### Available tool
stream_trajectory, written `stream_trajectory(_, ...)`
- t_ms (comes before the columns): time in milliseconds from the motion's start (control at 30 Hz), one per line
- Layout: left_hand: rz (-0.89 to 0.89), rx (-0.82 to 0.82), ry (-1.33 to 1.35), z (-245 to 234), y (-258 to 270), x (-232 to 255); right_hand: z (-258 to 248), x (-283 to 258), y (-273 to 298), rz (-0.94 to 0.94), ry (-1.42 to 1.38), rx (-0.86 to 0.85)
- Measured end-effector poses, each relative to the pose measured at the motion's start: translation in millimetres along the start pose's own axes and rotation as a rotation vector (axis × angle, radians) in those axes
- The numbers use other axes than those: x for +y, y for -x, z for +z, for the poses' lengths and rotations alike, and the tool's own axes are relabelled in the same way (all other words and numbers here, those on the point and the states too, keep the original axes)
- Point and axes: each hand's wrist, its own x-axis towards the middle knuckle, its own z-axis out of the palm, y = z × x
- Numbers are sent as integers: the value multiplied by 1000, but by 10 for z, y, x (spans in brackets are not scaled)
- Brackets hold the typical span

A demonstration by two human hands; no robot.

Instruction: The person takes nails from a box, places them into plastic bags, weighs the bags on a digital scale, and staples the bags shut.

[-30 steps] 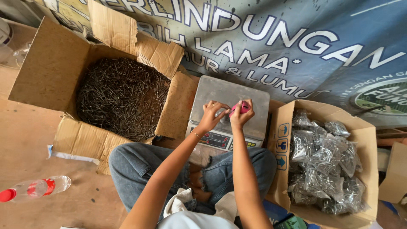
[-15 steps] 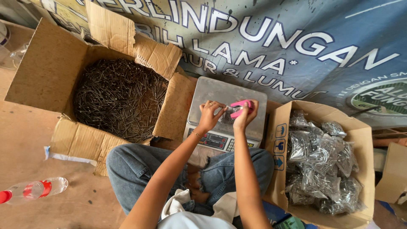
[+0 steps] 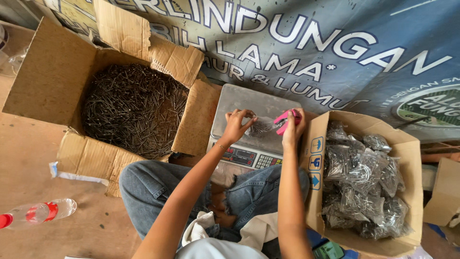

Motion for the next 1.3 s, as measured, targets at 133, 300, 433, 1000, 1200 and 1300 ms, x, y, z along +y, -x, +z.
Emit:
stream_trajectory(133,22,0,-34,-8,-8,13,211,-132,95,14,-45,26)
stream_trajectory(300,130,66,-133,-76,15,112,507,-204,172,-34,72,110)
stream_trajectory(433,162,78,-141,-10,30,-12,557,-124,199,-33,150,161)
stream_trajectory(1000,230,124,-204,8,39,-3,600,-225,292,174,353,97)
stream_trajectory(1200,190,110,-201,-17,60,15,464,-68,339,195,345,-64)
stream_trajectory(1300,188,101,-206,-30,56,71,451,-67,334,146,338,-27)
